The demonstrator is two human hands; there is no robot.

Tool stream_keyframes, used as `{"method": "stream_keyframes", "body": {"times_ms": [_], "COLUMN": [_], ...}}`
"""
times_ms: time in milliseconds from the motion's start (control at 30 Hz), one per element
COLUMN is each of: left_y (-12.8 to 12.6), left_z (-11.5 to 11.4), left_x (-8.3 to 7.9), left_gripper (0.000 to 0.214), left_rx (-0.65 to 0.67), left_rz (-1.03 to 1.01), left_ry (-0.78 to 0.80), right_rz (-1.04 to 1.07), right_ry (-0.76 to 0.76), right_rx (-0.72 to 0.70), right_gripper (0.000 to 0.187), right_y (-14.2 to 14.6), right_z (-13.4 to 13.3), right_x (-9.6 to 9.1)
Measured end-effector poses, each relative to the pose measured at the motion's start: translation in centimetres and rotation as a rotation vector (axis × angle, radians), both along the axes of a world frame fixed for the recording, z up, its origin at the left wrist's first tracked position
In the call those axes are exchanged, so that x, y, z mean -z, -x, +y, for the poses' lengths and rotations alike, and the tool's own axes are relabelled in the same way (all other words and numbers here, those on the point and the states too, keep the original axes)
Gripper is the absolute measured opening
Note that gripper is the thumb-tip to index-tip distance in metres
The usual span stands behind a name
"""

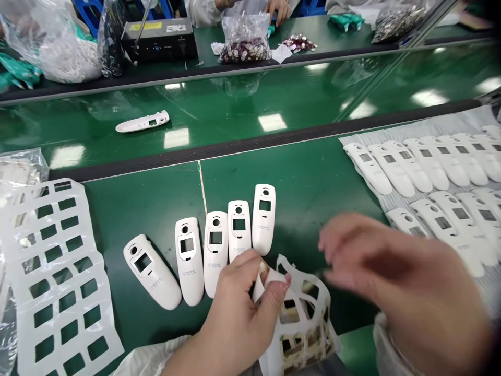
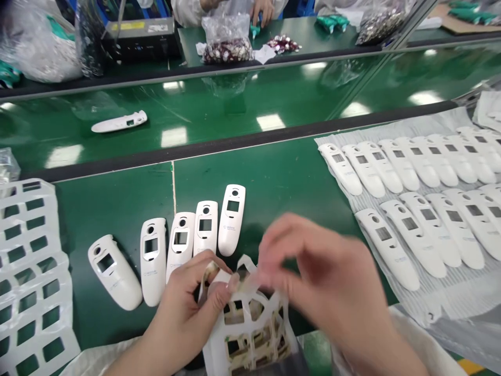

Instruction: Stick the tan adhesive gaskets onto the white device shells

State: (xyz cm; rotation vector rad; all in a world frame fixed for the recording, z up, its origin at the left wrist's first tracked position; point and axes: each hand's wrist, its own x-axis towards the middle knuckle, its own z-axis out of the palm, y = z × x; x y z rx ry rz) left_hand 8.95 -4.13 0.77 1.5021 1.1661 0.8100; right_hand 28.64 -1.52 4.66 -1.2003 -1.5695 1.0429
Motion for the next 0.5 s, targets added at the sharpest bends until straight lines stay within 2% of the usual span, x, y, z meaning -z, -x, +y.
{"method": "stream_keyframes", "body": {"times_ms": [67,133,200,267,367,500], "left_y": [0.4,0.8,1.1,1.2,0.9,0.5], "left_z": [0.3,0.7,1.4,2.0,2.9,3.5], "left_x": [-0.2,-0.3,-0.2,0.3,1.3,2.7], "left_gripper": [0.020,0.014,0.008,0.010,0.014,0.021], "left_rx": [0.135,0.210,0.274,0.343,0.404,0.411], "left_rz": [0.111,0.196,0.226,0.252,0.380,0.537], "left_ry": [-0.063,-0.180,-0.341,-0.508,-0.715,-0.820], "right_rz": [0.136,0.220,0.232,0.220,0.144,0.025], "right_ry": [0.209,0.373,0.459,0.484,0.445,0.357], "right_rx": [0.154,0.201,0.227,0.247,0.272,0.295], "right_gripper": [0.015,0.023,0.030,0.032,0.031,0.031], "right_y": [0.1,0.5,1.1,1.8,2.3,2.3], "right_z": [2.8,5.3,6.9,7.7,7.7,7.4], "right_x": [1.2,2.8,4.2,5.1,5.7,5.8]}}
